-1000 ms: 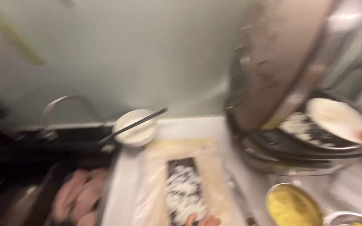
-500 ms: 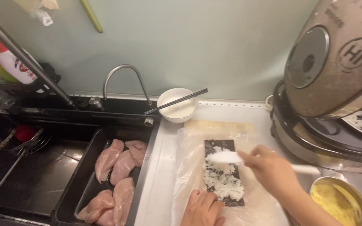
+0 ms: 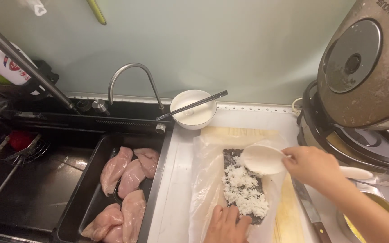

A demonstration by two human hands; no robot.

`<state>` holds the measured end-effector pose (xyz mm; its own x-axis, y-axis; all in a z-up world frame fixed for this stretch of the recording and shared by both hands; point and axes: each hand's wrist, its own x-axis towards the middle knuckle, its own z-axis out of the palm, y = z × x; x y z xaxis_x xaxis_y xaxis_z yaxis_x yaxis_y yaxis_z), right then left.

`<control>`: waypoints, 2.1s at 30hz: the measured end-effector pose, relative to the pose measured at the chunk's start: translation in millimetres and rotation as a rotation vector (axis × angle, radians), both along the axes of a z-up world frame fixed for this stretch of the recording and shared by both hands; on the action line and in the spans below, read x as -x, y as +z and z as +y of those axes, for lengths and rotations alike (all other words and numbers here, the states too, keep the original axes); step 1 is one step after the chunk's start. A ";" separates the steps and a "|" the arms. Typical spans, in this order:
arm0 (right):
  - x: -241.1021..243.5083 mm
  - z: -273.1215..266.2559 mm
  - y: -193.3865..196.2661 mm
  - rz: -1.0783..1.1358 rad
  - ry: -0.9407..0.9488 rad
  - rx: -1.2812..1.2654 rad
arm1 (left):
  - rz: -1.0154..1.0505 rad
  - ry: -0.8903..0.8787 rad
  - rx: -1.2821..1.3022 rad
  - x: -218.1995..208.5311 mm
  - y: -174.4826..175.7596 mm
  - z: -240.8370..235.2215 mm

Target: Preparing sushi by spreading cooked rice on a seaweed sheet and adding cucumber, carrot, and egg strips.

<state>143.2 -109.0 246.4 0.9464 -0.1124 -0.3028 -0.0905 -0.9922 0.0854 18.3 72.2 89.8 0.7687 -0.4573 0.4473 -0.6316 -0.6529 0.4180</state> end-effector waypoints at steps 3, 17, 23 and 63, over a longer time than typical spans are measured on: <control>-4.6 -3.2 5.4 0.073 -0.077 -0.023 | 0.000 0.070 -0.170 -0.9 -39.4 -12.4; -24.0 1.7 -36.8 0.157 -0.024 -0.105 | -0.321 0.120 -0.157 1.8 -17.9 -12.3; -31.2 -11.8 -48.7 0.055 -0.049 -0.167 | -0.456 0.095 -0.128 -4.9 -22.2 -14.0; 25.6 -48.0 -21.4 0.055 -0.354 -0.680 | 0.022 -0.023 -0.156 16.5 -22.0 -11.1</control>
<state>117.7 -157.0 225.0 0.8701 -0.1784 -0.4595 -0.4262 -0.7405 -0.5196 1.8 61.1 67.8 0.7657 -0.5380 0.3525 -0.6394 -0.6963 0.3261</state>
